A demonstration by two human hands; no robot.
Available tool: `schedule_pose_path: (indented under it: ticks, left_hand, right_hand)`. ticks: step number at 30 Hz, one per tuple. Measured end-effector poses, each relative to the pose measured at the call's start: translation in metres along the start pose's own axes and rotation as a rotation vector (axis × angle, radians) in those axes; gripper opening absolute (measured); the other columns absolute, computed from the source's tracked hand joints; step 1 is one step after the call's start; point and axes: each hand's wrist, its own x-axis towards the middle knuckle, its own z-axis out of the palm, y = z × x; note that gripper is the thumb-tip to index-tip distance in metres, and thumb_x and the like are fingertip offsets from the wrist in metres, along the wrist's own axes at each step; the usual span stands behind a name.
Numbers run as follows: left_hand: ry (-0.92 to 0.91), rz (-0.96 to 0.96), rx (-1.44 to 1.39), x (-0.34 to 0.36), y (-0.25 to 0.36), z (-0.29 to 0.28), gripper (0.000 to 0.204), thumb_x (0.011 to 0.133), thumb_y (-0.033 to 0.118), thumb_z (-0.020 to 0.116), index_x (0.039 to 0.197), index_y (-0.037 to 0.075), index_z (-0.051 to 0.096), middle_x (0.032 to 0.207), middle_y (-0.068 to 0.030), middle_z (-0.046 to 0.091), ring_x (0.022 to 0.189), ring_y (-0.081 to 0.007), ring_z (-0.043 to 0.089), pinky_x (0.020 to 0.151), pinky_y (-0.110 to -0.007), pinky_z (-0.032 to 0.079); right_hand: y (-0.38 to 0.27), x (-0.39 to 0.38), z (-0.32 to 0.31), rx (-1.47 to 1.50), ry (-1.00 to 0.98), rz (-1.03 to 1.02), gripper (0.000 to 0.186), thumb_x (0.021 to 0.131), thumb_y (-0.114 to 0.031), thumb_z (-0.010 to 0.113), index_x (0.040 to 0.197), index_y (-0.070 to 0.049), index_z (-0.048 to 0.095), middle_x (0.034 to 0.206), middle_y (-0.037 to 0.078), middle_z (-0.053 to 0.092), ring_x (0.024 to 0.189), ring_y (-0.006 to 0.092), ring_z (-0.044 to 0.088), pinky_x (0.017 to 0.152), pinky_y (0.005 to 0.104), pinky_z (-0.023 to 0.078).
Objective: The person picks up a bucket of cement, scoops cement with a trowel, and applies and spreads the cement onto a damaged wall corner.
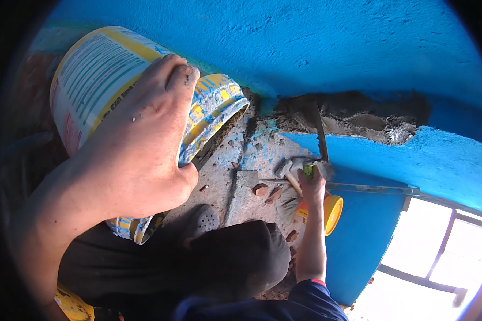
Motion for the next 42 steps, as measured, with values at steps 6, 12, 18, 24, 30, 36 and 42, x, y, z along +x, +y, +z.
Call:
schedule_pose_path:
  ticks: [6,12,18,24,30,36,42]
  left_hand:
    - [-0.016,-0.021,0.036,0.003,0.007,-0.002,0.082,0.062,0.003,0.062,0.136,-0.010,0.029,0.139,-0.0314,0.031,0.135,-0.0446,0.031,0.114,-0.042,0.026]
    - [0.011,0.001,0.031,0.002,0.004,0.002,0.082,0.062,0.002,0.061,0.136,-0.010,0.029,0.138,-0.0321,0.032,0.133,-0.0450,0.033,0.114,-0.042,0.027]
    - [0.014,0.020,0.048,0.001,0.003,0.001,0.081,0.062,0.002,0.061,0.136,-0.010,0.029,0.138,-0.0324,0.032,0.132,-0.0449,0.034,0.114,-0.043,0.027]
    - [0.043,0.047,0.097,0.000,0.005,0.003,0.082,0.062,0.002,0.061,0.136,-0.010,0.029,0.138,-0.0317,0.032,0.133,-0.0444,0.033,0.114,-0.042,0.027]
    - [0.047,0.048,0.060,0.001,0.002,0.006,0.081,0.062,0.001,0.061,0.135,-0.011,0.030,0.137,-0.0307,0.033,0.134,-0.0438,0.033,0.114,-0.042,0.027]
    - [0.078,0.033,0.160,-0.004,-0.001,0.010,0.081,0.061,0.002,0.061,0.135,-0.011,0.030,0.137,-0.0309,0.034,0.133,-0.0440,0.033,0.114,-0.042,0.026]
    - [0.045,0.061,0.134,0.001,0.004,0.003,0.082,0.061,0.003,0.060,0.135,-0.010,0.029,0.138,-0.0318,0.032,0.134,-0.0443,0.032,0.114,-0.043,0.026]
  right_hand:
    - [0.014,-0.001,-0.016,-0.076,0.101,-0.112,0.027,0.080,-0.023,0.070,0.094,-0.001,0.062,0.072,0.017,0.063,0.064,0.0322,0.062,0.062,0.0396,0.048]
    - [0.018,-0.002,-0.040,-0.090,0.064,-0.088,0.030,0.077,-0.027,0.073,0.092,-0.002,0.063,0.079,0.020,0.066,0.075,0.0385,0.066,0.066,0.0412,0.051]
    - [0.037,-0.003,-0.053,-0.146,0.042,-0.126,0.030,0.076,-0.025,0.074,0.096,-0.004,0.066,0.081,0.018,0.068,0.076,0.0359,0.068,0.065,0.0392,0.052]
    - [0.049,-0.015,-0.049,-0.132,0.178,-0.193,0.022,0.076,-0.020,0.074,0.090,-0.005,0.065,0.076,0.017,0.068,0.070,0.0321,0.069,0.063,0.0382,0.052]
    - [0.006,-0.016,0.007,0.032,-0.009,-0.016,0.030,0.078,-0.023,0.075,0.094,-0.001,0.062,0.078,0.013,0.067,0.068,0.0149,0.060,0.065,0.0334,0.050]
    - [-0.073,-0.013,0.091,0.650,0.008,0.220,0.030,0.082,-0.022,0.074,0.096,0.000,0.060,0.071,0.005,0.063,0.064,0.0122,0.061,0.054,0.0270,0.047]
    - [-0.107,-0.012,0.095,0.792,0.094,0.174,0.031,0.086,-0.027,0.073,0.094,-0.002,0.057,0.072,0.004,0.061,0.061,0.0123,0.057,0.057,0.0263,0.046]
